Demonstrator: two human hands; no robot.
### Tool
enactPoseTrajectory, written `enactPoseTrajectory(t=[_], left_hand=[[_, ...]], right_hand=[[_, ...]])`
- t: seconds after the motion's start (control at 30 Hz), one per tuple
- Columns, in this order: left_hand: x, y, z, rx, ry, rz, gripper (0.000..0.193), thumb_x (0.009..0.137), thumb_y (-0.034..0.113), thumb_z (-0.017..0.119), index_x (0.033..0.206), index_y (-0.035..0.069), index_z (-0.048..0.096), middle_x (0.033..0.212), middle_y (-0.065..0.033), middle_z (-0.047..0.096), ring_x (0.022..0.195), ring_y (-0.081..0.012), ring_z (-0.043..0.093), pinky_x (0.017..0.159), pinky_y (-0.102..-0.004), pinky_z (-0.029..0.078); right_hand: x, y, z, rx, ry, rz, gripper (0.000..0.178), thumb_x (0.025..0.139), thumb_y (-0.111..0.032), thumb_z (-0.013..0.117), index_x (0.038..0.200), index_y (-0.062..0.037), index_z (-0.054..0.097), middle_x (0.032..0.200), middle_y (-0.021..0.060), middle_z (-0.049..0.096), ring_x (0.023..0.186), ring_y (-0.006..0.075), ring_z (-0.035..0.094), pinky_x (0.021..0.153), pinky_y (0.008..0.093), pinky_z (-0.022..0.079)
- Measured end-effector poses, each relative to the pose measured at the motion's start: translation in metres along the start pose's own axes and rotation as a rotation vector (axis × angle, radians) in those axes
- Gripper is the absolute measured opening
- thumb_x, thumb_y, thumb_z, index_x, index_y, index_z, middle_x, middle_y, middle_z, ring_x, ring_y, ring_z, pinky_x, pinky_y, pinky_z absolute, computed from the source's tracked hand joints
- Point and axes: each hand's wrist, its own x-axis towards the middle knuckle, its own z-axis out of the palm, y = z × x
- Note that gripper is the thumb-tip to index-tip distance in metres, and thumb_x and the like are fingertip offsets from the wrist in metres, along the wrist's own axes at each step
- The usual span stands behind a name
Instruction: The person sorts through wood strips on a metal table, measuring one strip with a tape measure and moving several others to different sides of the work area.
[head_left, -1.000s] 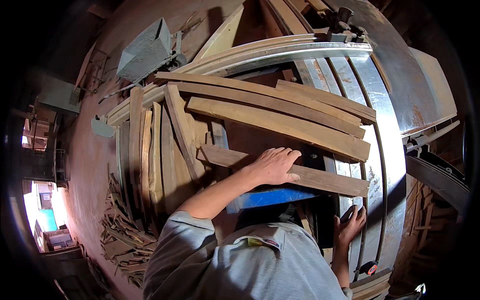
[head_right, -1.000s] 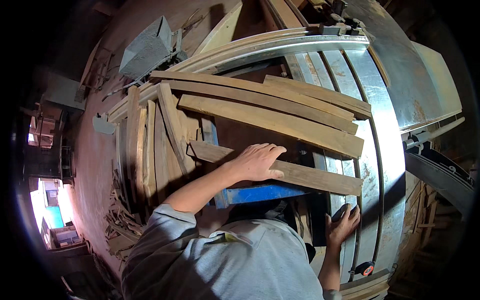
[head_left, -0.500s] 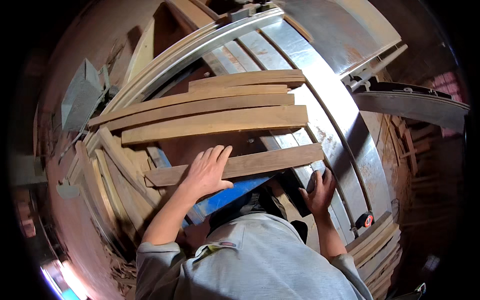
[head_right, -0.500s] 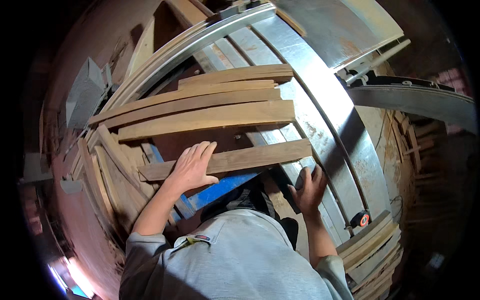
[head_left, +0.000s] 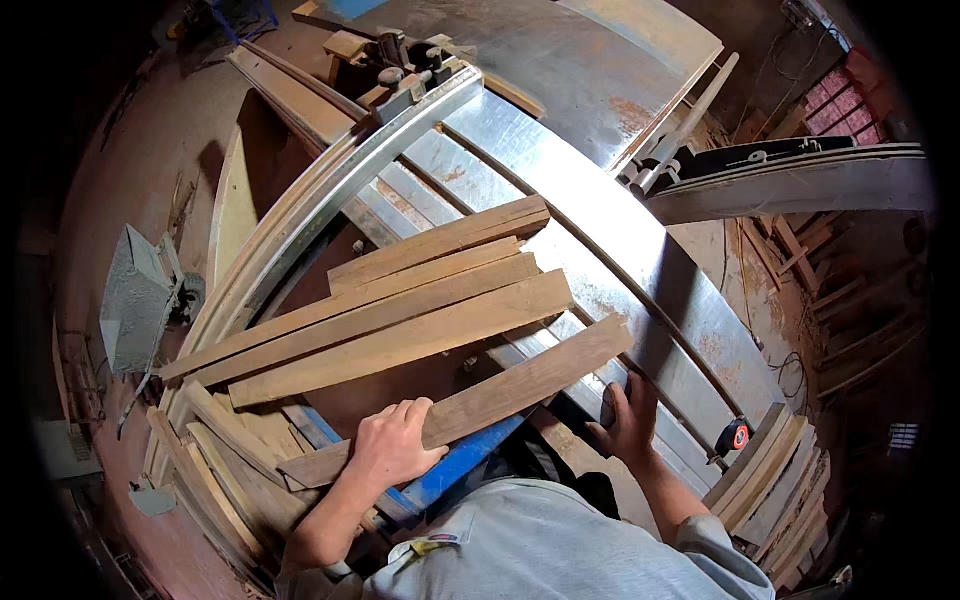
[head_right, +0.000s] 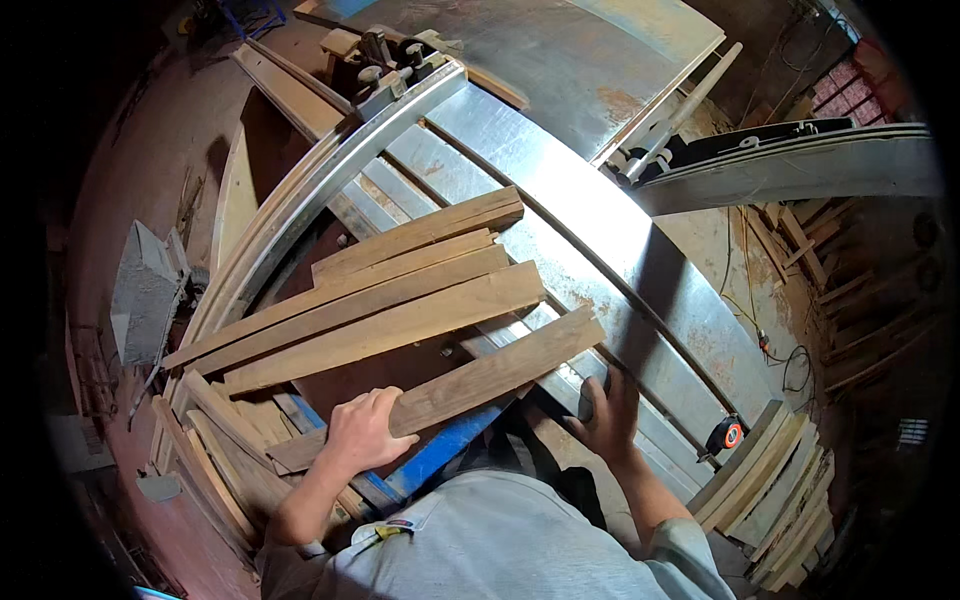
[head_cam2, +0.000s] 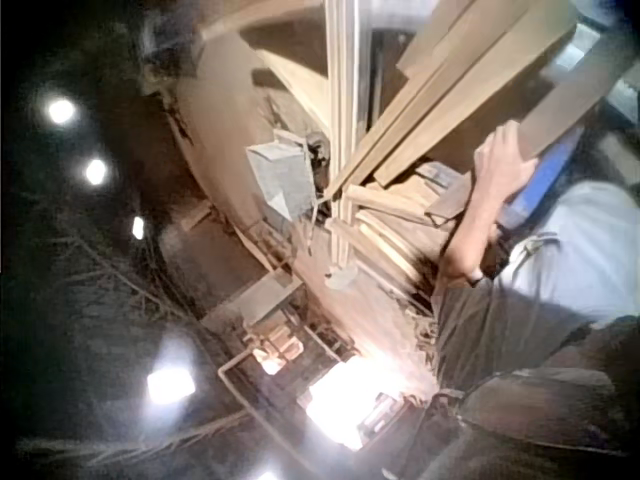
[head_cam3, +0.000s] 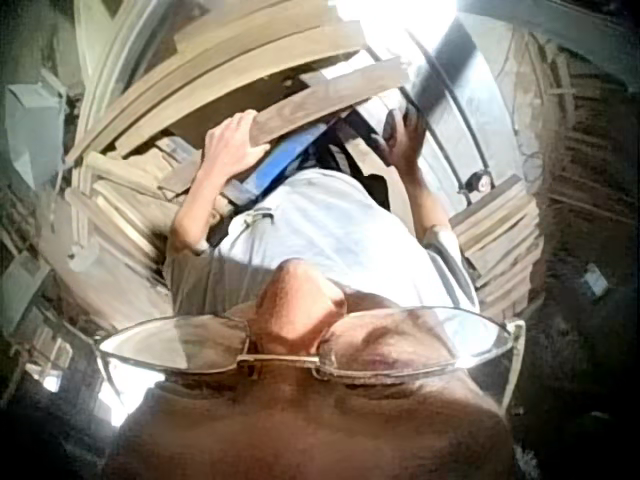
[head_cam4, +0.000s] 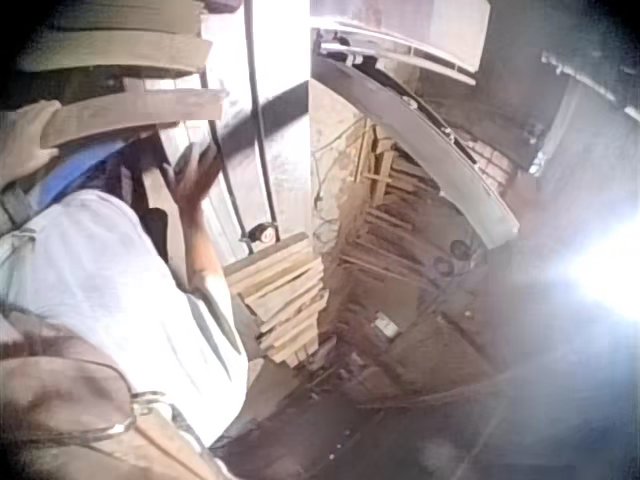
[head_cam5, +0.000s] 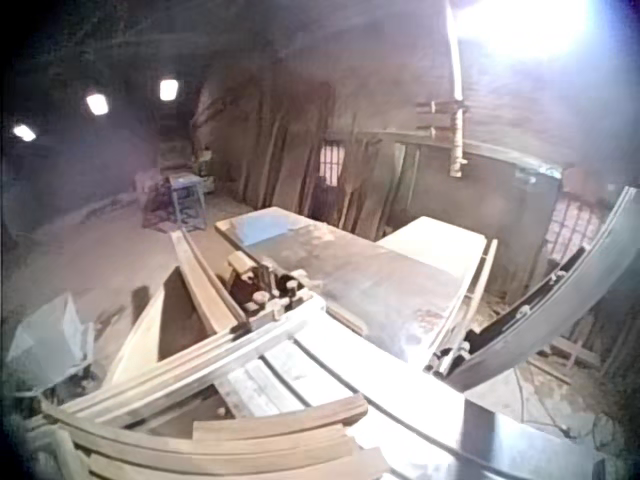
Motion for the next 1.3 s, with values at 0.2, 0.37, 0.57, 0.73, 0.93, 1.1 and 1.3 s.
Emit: enactPoseTrajectory(t=[0.2,0.37,0.57,0.73,0.93,1.1,1.3], left_hand=[[0.022,0.021,-0.076,0.179,0.118,-0.065,0.075,0.059,0.031,0.094,0.123,0.007,0.063,0.109,-0.0156,0.072,0.102,-0.036,0.07,0.084,-0.0453,0.057],[0.1,-0.005,-0.118,0.306,0.312,-0.008,0.072,0.065,0.033,0.09,0.125,0.006,0.061,0.111,-0.015,0.071,0.103,-0.0347,0.069,0.084,-0.0468,0.056],[0.232,-0.027,-0.137,0.313,0.2,-0.265,0.082,0.069,0.041,0.084,0.137,0.004,0.059,0.125,-0.0211,0.07,0.118,-0.037,0.066,0.094,-0.0489,0.053],[0.326,-0.054,-0.114,0.277,0.186,-0.26,0.082,0.069,0.041,0.082,0.138,0.003,0.059,0.127,-0.0221,0.07,0.12,-0.037,0.066,0.098,-0.048,0.053],[0.376,-0.077,-0.059,0.437,0.39,-0.17,0.063,0.073,0.033,0.084,0.124,0.004,0.061,0.117,-0.0163,0.071,0.113,-0.0353,0.066,0.092,-0.0488,0.054],[0.385,-0.09,-0.019,0.578,0.509,-0.087,0.059,0.073,0.029,0.089,0.116,0.006,0.057,0.111,-0.0139,0.069,0.11,-0.0337,0.065,0.09,-0.0459,0.056],[0.381,-0.091,-0.027,0.398,0.412,-0.221,0.066,0.077,0.033,0.087,0.128,0.003,0.058,0.119,-0.0191,0.068,0.117,-0.037,0.063,0.097,-0.0486,0.053]], right_hand=[[-0.003,-0.001,0.003,0.015,0.024,0.034,0.087,0.05,-0.034,0.097,0.123,-0.0048,0.061,0.143,0.0298,0.045,0.129,0.0492,0.046,0.106,0.0568,0.04],[-0.006,0.007,0.01,0.023,0.011,0.045,0.085,0.056,-0.041,0.096,0.125,-0.0075,0.059,0.142,0.0285,0.045,0.132,0.0498,0.044,0.107,0.0591,0.038],[-0.009,0.01,0.005,0.002,-0.087,0.114,0.083,0.061,-0.045,0.093,0.127,-0.008,0.059,0.143,0.0285,0.045,0.134,0.05,0.043,0.111,0.0578,0.037],[-0.016,0.019,0.013,0.019,-0.082,0.153,0.082,0.061,-0.047,0.092,0.127,-0.0085,0.061,0.144,0.0277,0.044,0.134,0.0484,0.043,0.112,0.0585,0.036],[-0.019,0.019,0.013,0.017,-0.09,0.183,0.081,0.06,-0.046,0.091,0.127,-0.0086,0.064,0.146,0.0261,0.044,0.134,0.0466,0.044,0.112,0.0572,0.036],[-0.019,0.015,0.012,0.017,-0.108,0.229,0.079,0.06,-0.047,0.091,0.126,-0.0109,0.066,0.148,0.0253,0.044,0.135,0.0457,0.043,0.114,0.0561,0.035],[-0.017,0.014,0.011,0.005,-0.108,0.216,0.078,0.061,-0.048,0.091,0.125,-0.0107,0.066,0.147,0.026,0.043,0.135,0.0459,0.042,0.114,0.0559,0.035]])
